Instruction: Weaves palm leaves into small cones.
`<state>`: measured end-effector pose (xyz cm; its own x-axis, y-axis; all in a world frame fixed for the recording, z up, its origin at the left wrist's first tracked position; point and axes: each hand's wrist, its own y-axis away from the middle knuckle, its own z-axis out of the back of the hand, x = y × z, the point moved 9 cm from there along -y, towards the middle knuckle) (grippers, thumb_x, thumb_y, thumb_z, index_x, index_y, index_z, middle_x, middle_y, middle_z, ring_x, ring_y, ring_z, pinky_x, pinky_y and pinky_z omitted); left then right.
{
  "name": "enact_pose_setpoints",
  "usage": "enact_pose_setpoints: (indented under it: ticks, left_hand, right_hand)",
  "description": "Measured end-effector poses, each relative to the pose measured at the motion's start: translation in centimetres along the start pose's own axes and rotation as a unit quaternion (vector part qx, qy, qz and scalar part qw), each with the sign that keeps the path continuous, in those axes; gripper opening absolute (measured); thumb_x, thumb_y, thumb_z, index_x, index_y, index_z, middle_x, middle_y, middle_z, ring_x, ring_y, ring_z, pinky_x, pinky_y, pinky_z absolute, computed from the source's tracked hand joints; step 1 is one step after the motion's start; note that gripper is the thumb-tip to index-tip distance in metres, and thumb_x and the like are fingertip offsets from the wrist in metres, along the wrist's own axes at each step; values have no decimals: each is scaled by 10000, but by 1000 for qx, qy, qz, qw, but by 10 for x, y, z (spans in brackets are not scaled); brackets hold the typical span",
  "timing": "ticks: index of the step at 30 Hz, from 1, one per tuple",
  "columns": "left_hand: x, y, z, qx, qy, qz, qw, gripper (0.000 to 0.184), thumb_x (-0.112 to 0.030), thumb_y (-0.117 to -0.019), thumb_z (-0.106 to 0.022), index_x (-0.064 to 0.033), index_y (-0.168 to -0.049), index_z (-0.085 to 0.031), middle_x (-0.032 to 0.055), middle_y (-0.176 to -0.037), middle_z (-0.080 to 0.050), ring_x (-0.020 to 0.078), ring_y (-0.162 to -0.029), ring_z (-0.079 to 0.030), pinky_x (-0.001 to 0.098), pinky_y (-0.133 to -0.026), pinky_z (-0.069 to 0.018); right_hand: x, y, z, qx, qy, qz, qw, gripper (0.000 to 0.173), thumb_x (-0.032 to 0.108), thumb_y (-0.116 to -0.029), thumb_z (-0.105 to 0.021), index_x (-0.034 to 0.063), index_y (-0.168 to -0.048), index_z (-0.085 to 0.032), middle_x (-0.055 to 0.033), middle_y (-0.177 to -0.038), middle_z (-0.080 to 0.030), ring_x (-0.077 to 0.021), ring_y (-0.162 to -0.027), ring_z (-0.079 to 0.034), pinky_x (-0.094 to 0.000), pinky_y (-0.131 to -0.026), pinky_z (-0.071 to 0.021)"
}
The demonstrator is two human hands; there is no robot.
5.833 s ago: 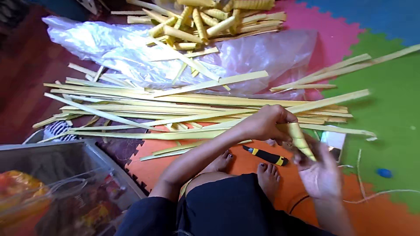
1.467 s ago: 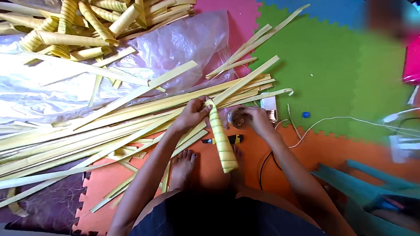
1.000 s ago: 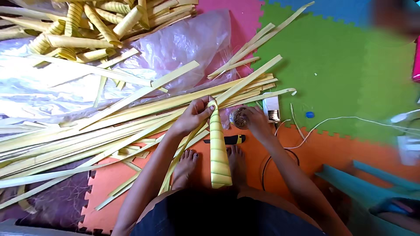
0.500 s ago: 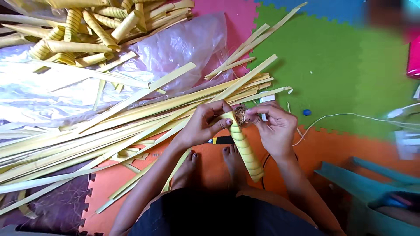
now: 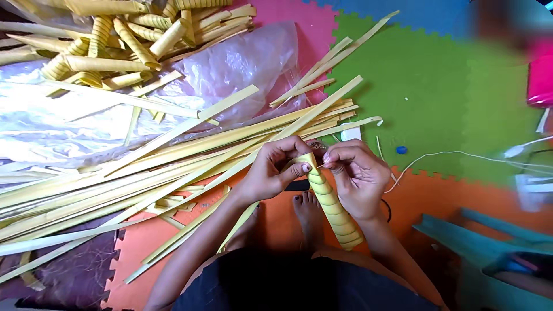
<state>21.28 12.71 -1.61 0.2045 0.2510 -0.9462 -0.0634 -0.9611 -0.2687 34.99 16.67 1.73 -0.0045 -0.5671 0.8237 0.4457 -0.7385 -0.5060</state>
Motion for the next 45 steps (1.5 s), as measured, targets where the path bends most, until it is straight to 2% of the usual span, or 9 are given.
enact_pose_setpoints:
  ticks: [17,22,25,28,30,32,35,40,45]
  left_hand:
    - [-8,-6,4,-40,-62,40,996,67,27,-905,-641,-17,-956,-635,9,-763,-676,19,-625,-629,154,-552,-531]
    - [13,-2,19,-12,-126,113,985,18,-5,-941,-657,-10,-924,-653,9,-727,-691,13,-602,-634,161,-549,-534]
    - [23,12,66,3,-169,163,972,113,-51,-956,-598,-27,-888,-685,-54,-693,-650,-22,-610,-594,168,-588,-514]
    - [13,54,150,-140,-131,170,966,155,-57,-924,-576,-151,-979,-687,-107,-837,-709,3,-761,-671,226,-730,-592]
    - [9,79,187,-221,-88,152,959,238,-1,-896,-619,-185,-1032,-683,-89,-957,-744,54,-891,-711,295,-855,-615]
    - [10,89,200,-257,-87,136,953,288,62,-864,-625,-178,-1015,-675,-79,-981,-746,58,-917,-710,296,-863,-608]
    - [18,90,198,-259,-114,143,948,272,71,-859,-617,-160,-987,-682,-91,-953,-729,25,-891,-686,247,-827,-592]
    - [35,73,177,-261,-107,179,943,217,78,-871,-637,-92,-1002,-668,-62,-894,-714,39,-824,-683,252,-779,-596]
    - [51,47,122,-212,-18,226,951,240,105,-879,-638,-59,-1052,-668,-16,-939,-723,69,-828,-697,275,-772,-610]
  right_hand:
    - [-23,-4,-9,29,-130,-59,989,96,58,-956,-688,123,-1025,-674,79,-1032,-673,10,-925,-663,-167,-809,-581]
    - [-45,-5,-23,79,-106,-89,987,103,-47,-895,-705,32,-955,-676,-4,-989,-678,-30,-845,-674,-189,-748,-602]
    - [-85,16,-36,137,-9,-173,975,165,-18,-950,-651,-13,-1109,-696,-83,-1052,-727,-107,-870,-717,-280,-777,-626]
    - [-132,70,-45,164,115,-236,951,179,48,-988,-602,-22,-1111,-712,-138,-971,-735,-204,-828,-720,-390,-771,-613]
    - [-160,120,-67,273,188,-273,903,262,116,-986,-624,-32,-1187,-701,-209,-1142,-707,-312,-1031,-707,-456,-930,-579]
    - [-180,159,-88,409,259,-295,824,475,143,-933,-724,-36,-1356,-605,-293,-1385,-562,-465,-1281,-546,-600,-1071,-439]
    - [-188,176,-98,458,332,-248,786,468,134,-920,-739,-15,-1346,-612,-295,-1363,-570,-498,-1268,-536,-647,-1015,-441]
    - [-131,125,-76,306,235,-175,906,400,163,-1022,-552,-75,-1340,-602,-309,-1282,-614,-419,-1130,-660,-488,-967,-555]
    - [-67,57,-47,145,164,-103,970,416,125,-1034,-458,17,-1415,-584,-179,-1029,-694,-181,-737,-669,-323,-668,-584]
